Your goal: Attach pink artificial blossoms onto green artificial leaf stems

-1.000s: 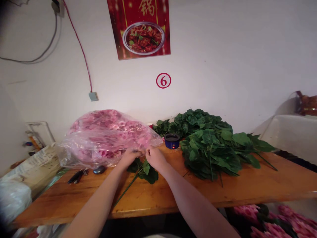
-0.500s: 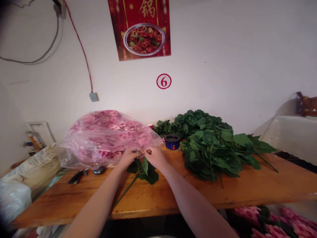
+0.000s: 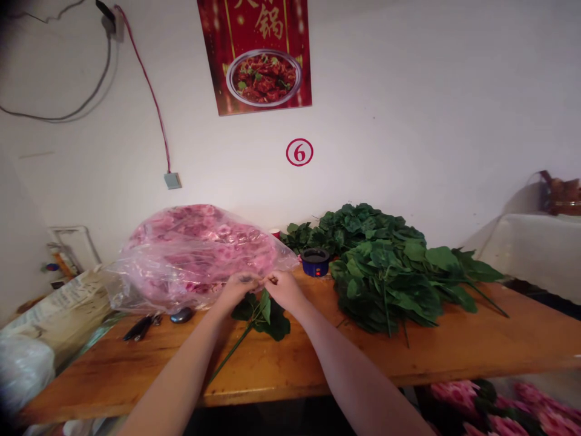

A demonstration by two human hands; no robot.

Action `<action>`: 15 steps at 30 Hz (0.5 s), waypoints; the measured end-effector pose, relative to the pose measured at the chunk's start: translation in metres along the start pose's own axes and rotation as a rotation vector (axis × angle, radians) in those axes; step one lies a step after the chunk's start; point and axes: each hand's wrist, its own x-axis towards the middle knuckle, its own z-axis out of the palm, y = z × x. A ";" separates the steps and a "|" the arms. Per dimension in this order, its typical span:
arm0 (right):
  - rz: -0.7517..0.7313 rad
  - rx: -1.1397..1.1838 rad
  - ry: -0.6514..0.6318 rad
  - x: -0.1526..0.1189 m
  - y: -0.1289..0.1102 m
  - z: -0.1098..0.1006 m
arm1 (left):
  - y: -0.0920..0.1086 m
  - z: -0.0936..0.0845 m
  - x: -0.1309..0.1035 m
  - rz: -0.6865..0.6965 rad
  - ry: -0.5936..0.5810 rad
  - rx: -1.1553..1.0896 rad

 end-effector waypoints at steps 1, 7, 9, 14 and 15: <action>0.019 0.021 -0.011 0.000 0.000 0.000 | 0.001 0.000 0.000 -0.007 -0.005 -0.007; 0.234 0.219 -0.105 0.003 -0.004 -0.002 | -0.001 0.001 -0.001 0.002 -0.001 -0.008; 0.288 0.267 -0.125 0.004 -0.004 -0.002 | -0.002 0.001 -0.001 0.027 0.006 0.047; 0.252 0.240 -0.117 0.005 -0.002 -0.002 | 0.003 0.000 -0.003 0.093 -0.003 0.149; 0.238 0.220 -0.110 0.005 -0.002 -0.003 | 0.004 0.001 -0.004 0.092 -0.006 0.157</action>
